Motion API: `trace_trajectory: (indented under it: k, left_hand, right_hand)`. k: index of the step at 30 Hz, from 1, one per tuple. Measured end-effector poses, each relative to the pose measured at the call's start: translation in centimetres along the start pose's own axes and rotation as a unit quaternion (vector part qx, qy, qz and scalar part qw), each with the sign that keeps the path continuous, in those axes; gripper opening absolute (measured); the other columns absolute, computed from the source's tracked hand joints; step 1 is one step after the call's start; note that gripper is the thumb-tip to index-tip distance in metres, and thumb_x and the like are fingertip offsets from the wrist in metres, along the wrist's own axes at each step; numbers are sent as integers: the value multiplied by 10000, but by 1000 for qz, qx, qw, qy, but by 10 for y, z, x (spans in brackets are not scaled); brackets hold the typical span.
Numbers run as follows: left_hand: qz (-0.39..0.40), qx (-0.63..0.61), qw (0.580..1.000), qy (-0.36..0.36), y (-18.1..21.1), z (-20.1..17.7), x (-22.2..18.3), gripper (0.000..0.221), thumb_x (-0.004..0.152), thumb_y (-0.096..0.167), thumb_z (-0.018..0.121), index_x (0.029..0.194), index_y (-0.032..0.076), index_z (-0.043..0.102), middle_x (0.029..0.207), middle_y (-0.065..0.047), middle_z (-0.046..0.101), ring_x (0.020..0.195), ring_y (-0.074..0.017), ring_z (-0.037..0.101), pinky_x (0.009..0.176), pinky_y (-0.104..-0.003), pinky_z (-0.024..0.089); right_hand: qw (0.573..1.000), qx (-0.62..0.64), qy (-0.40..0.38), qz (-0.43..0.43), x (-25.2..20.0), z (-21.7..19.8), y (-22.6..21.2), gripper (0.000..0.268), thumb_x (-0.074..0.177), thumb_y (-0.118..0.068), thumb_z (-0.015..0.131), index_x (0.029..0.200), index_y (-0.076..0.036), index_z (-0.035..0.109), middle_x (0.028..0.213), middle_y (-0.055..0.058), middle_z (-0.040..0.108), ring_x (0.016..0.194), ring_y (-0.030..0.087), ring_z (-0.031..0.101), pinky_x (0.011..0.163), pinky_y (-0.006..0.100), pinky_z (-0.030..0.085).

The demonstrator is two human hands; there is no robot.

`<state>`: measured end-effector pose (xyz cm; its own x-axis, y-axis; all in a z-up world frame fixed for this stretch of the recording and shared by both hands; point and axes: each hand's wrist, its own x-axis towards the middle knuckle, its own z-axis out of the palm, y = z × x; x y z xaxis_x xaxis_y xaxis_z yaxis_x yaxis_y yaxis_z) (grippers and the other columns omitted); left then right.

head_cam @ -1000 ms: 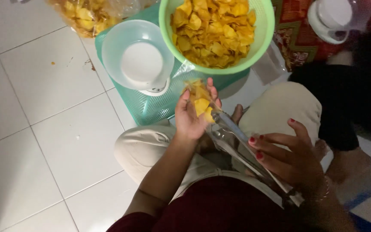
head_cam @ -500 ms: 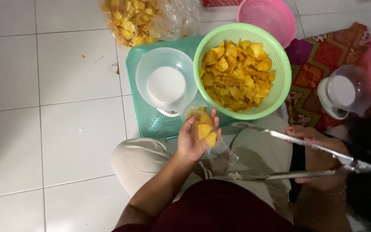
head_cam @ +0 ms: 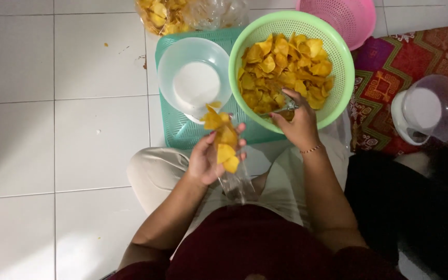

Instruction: Packaging fried chips from a large colander into individual small plastic bags using metal tongs while sitting on the floor.

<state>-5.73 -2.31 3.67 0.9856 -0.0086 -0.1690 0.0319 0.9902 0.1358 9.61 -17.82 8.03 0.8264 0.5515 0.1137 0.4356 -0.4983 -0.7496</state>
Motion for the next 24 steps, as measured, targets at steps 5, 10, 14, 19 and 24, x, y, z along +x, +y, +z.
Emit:
trace_trajectory:
  k: [5, 10, 14, 19, 24]
  left_hand:
    - [58, -16, 996, 73, 22, -8, 24, 499, 842, 304, 511, 1289, 109, 401, 1285, -130, 486, 1049, -303, 579, 846, -489, 489]
    - [117, -29, 981, 154, 38, -27, 57, 481, 850, 280, 486, 1273, 89, 357, 1234, -119, 500, 1046, -300, 574, 837, -468, 482]
    - [179, -44, 954, 235, 46, -42, 80, 465, 858, 257, 462, 1256, 68, 312, 1184, -108, 514, 1043, -297, 570, 829, -448, 476]
    - [214, -67, 931, 288, 45, -43, 88, 464, 854, 259, 491, 1225, 59, 298, 1134, -109, 534, 1025, -295, 580, 820, -428, 472]
    - [201, -99, 926, 304, 48, -45, 83, 441, 846, 186, 478, 1212, 32, 287, 1123, -163, 471, 933, -287, 574, 822, -507, 460]
  right_hand:
    - [1000, -1, -21, -20, 4, -1, 3, 503, 785, -52, 707, 1228, -18, 473, 1144, 254, 522, 1048, 460, 500, 835, 545, 447]
    - [999, -6, -28, -41, 9, -1, 24, 490, 781, -55, 705, 1213, -47, 474, 1064, 238, 563, 961, 443, 549, 755, 513, 487]
    - [997, -10, -38, -63, 15, 2, 40, 479, 777, -59, 703, 1198, -75, 476, 983, 223, 605, 873, 426, 599, 676, 481, 527]
    - [996, -6, -45, -70, 15, 1, 42, 434, 770, -63, 700, 1151, -81, 492, 996, 211, 613, 892, 435, 601, 672, 491, 531]
    - [996, 29, -66, -57, 9, 1, 40, 424, 740, -65, 724, 1121, -57, 536, 1048, 242, 603, 982, 453, 562, 762, 523, 503]
